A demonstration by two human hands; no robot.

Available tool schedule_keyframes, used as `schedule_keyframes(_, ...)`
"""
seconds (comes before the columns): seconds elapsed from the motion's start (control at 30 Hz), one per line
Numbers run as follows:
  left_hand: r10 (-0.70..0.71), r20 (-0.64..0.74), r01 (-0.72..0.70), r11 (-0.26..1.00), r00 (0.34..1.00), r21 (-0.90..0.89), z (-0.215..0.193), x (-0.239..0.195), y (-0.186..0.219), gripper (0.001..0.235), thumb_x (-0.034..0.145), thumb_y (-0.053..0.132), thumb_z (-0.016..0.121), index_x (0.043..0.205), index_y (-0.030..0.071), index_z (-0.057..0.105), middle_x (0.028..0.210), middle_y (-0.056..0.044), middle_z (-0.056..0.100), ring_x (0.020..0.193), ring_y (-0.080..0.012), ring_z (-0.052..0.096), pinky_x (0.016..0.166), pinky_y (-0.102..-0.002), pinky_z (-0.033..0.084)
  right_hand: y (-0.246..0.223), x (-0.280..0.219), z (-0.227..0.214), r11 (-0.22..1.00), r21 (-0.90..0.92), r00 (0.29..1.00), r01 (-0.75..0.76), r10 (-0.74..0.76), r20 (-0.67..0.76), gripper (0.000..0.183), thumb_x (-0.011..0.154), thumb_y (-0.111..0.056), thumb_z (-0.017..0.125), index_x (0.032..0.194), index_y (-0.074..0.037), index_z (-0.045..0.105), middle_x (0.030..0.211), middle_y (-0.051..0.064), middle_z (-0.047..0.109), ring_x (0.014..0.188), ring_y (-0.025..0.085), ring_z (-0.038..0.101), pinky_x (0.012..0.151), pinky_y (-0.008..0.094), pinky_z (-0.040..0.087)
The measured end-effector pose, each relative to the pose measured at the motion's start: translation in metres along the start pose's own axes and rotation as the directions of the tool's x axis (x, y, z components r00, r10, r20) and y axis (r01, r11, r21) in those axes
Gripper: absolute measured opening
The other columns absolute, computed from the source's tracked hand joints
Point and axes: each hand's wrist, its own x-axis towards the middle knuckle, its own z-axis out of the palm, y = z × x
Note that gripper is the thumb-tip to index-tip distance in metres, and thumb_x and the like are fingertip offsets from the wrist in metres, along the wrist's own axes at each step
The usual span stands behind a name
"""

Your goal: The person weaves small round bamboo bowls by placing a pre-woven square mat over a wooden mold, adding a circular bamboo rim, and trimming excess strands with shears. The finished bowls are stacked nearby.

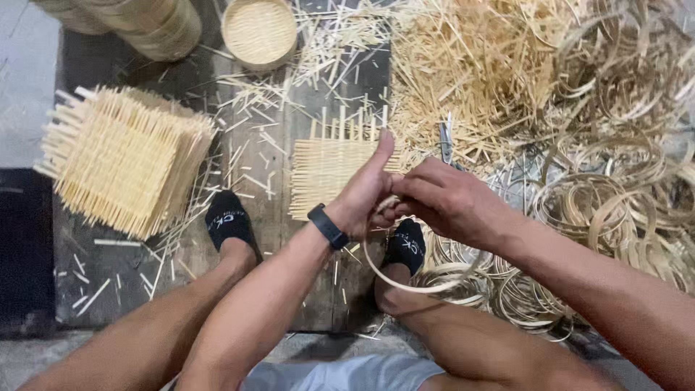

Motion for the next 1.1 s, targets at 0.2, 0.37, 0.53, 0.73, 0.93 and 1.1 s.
schedule_keyframes(0.2, -0.034, 0.052, 0.042, 0.983, 0.998, -0.180, 0.000, -0.041, 0.005, 0.093, 0.068, 0.101, 0.020, 0.065, 0.013, 0.049, 0.056, 0.003, 0.044, 0.042, -0.0075, 0.034, 0.036, -0.021, 0.020, -0.023, 0.021, 0.010, 0.995, -0.060, 0.992, 0.074, -0.080, -0.102, 0.025, 0.081, -0.012, 0.084, 0.102, -0.007, 0.072, 0.098, 0.009, 0.068, 0.085, 0.022, 0.068, 0.066, 0.034, 0.057)
schedule_keyframes(0.37, -0.004, -0.166, -0.030, 0.979, 0.986, -0.202, 0.002, -0.054, -0.007, 0.078, 0.080, 0.098, 0.029, 0.061, 0.022, 0.028, 0.053, 0.009, 0.028, 0.041, -0.0061, 0.028, 0.036, -0.022, 0.014, -0.031, 0.029, 0.038, 0.960, -0.257, 0.966, 0.109, -0.164, -0.201, 0.027, 0.076, -0.009, 0.084, 0.101, -0.009, 0.073, 0.091, 0.003, 0.067, 0.081, 0.020, 0.062, 0.062, 0.033, 0.052)
schedule_keyframes(0.53, 0.053, -0.346, -0.120, 0.977, 0.937, -0.176, -0.006, -0.051, -0.019, 0.069, 0.082, 0.089, 0.032, 0.067, 0.022, 0.037, 0.057, 0.009, 0.030, 0.044, -0.0059, 0.027, 0.041, -0.025, 0.016, -0.031, 0.028, 0.062, 0.953, -0.300, 0.955, 0.045, -0.129, -0.269, 0.023, 0.079, -0.004, 0.081, 0.100, -0.007, 0.073, 0.081, 0.003, 0.058, 0.074, 0.019, 0.057, 0.058, 0.033, 0.049)
schedule_keyframes(0.73, 0.092, -0.379, -0.196, 0.950, 0.921, -0.244, -0.017, -0.035, -0.032, 0.070, 0.084, 0.090, 0.033, 0.065, 0.022, 0.033, 0.057, 0.009, 0.027, 0.044, -0.0058, 0.025, 0.041, -0.025, 0.016, -0.025, 0.022, 0.079, 0.953, -0.302, 0.937, -0.022, -0.086, -0.339, 0.016, 0.081, -0.006, 0.082, 0.094, -0.008, 0.074, 0.075, 0.002, 0.054, 0.069, 0.018, 0.057, 0.054, 0.033, 0.045)
schedule_keyframes(0.93, 0.219, -0.134, -0.243, 0.947, 0.967, -0.210, -0.037, -0.032, -0.024, 0.071, 0.096, 0.083, 0.040, 0.069, 0.018, 0.049, 0.057, 0.008, 0.036, 0.044, -0.0065, 0.027, 0.038, -0.025, 0.017, -0.001, 0.025, 0.074, 0.984, -0.106, 0.933, -0.141, 0.096, -0.348, 0.019, 0.086, -0.020, 0.082, 0.099, -0.009, 0.073, 0.088, 0.004, 0.066, 0.078, 0.017, 0.064, 0.062, 0.030, 0.055)
schedule_keyframes(1.1, 0.582, -0.311, -0.660, 0.677, 0.751, -0.327, -0.066, -0.042, -0.005, 0.043, 0.095, 0.046, 0.066, 0.116, 0.010, 0.072, 0.066, 0.006, 0.045, 0.056, -0.0079, 0.036, 0.052, -0.025, 0.033, 0.033, 0.010, 0.054, 0.094, 0.938, 0.489, -0.335, 0.868, 0.087, 0.049, 0.096, -0.050, 0.050, 0.104, -0.006, 0.072, 0.083, 0.009, 0.074, 0.074, 0.018, 0.073, 0.064, 0.029, 0.061)
